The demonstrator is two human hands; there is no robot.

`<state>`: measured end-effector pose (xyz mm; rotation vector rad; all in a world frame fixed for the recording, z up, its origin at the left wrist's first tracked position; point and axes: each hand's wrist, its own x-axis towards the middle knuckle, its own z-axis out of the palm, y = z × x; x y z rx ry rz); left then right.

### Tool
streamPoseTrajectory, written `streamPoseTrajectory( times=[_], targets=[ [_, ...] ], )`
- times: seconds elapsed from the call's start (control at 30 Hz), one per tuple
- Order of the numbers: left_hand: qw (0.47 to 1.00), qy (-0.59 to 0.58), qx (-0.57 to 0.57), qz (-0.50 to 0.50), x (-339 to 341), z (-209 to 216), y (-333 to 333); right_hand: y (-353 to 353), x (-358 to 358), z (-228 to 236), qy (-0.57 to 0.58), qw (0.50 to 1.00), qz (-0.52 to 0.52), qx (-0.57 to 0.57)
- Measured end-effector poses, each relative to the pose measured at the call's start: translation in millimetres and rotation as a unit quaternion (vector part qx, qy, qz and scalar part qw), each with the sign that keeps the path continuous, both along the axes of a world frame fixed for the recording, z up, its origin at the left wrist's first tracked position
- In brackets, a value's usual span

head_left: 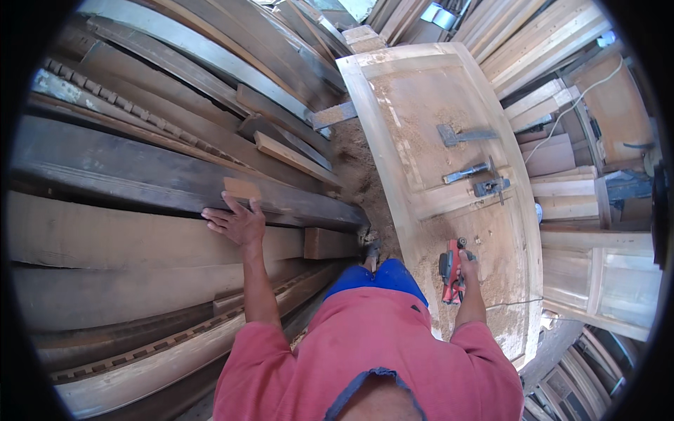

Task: The person sands the surface of a wooden door using an electric sander, moving the tool across the wood and clearing sawdust by hand.

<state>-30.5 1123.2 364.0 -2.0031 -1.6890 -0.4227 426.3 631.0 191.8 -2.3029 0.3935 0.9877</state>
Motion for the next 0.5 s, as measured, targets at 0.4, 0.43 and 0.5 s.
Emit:
streamPoseTrajectory(
  times=[0.4, 0.43, 0.5],
  targets=[
    [0.997, -0.016, -0.071, 0.008, -7, -3, -4, 16, 2, 17, 0.007, 0.993, 0.113, -0.045],
    [0.997, -0.015, -0.07, 0.011, -8, -3, -4, 15, -2, 20, 0.007, 0.992, 0.115, -0.043],
    [0.995, -0.035, -0.097, 0.013, -4, 2, -4, 15, -5, 35, 0.003, 0.998, 0.066, -0.014]
  ],
)
